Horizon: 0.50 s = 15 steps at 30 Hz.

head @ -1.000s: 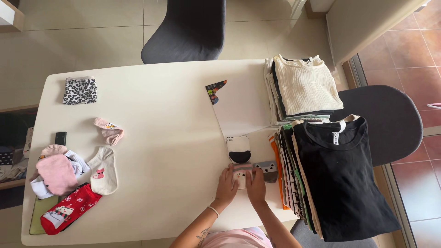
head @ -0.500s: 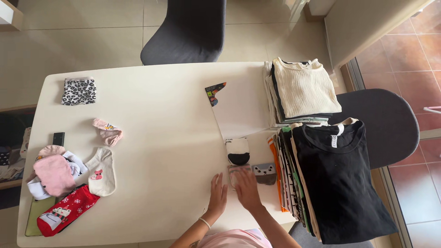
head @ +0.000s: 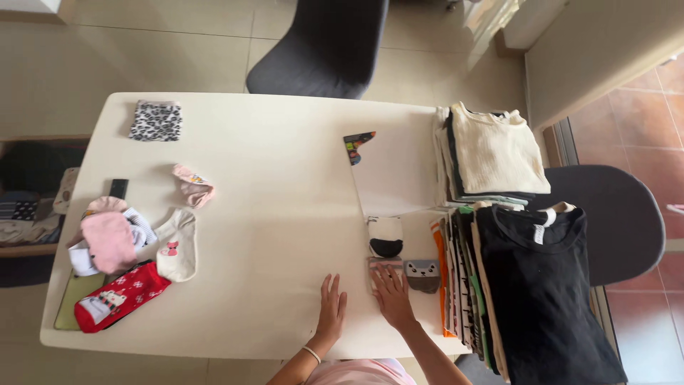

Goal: The person folds pairs of socks by hand on a table and places the folded bundles into a wooden drawer box.

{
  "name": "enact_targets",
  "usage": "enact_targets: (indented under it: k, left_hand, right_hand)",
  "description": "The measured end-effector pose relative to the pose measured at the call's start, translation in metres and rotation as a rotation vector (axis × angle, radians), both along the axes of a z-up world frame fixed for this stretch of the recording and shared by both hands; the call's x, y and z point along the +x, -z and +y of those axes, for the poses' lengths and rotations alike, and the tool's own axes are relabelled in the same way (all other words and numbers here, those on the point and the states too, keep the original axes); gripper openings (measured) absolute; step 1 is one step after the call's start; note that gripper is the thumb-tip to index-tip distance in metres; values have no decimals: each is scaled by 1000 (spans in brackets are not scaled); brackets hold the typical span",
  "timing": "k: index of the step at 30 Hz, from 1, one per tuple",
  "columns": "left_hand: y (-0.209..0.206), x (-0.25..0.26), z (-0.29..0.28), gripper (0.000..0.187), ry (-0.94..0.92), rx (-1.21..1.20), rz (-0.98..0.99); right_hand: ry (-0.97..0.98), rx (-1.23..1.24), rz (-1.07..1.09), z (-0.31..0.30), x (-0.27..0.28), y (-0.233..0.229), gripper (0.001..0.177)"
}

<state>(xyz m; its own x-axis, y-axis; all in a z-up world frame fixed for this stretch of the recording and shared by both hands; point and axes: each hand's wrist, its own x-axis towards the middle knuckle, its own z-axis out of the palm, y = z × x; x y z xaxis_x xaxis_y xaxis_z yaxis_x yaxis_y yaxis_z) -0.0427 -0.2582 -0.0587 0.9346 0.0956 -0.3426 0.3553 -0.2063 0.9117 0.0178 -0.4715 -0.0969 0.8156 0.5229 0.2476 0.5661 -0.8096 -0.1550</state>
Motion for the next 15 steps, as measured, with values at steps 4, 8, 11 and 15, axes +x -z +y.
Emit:
enact_targets:
  k: [4,8,11,15]
  left_hand:
    - [34,3,31,57,-99,123,-232]
    - [51,16,95,56,-237,434,-414]
    - [60,26,167,60,-318,758,-445]
    - [63,26,263,82,-414,1092,-4]
  right_hand:
    - [-22,17,161,-6,1,-10,55]
    - [71,89,206,-5,-1,-24,59]
    - [150,185,135,20,-5,-42,56]
    - [152,410,86,84,-16,-63,53]
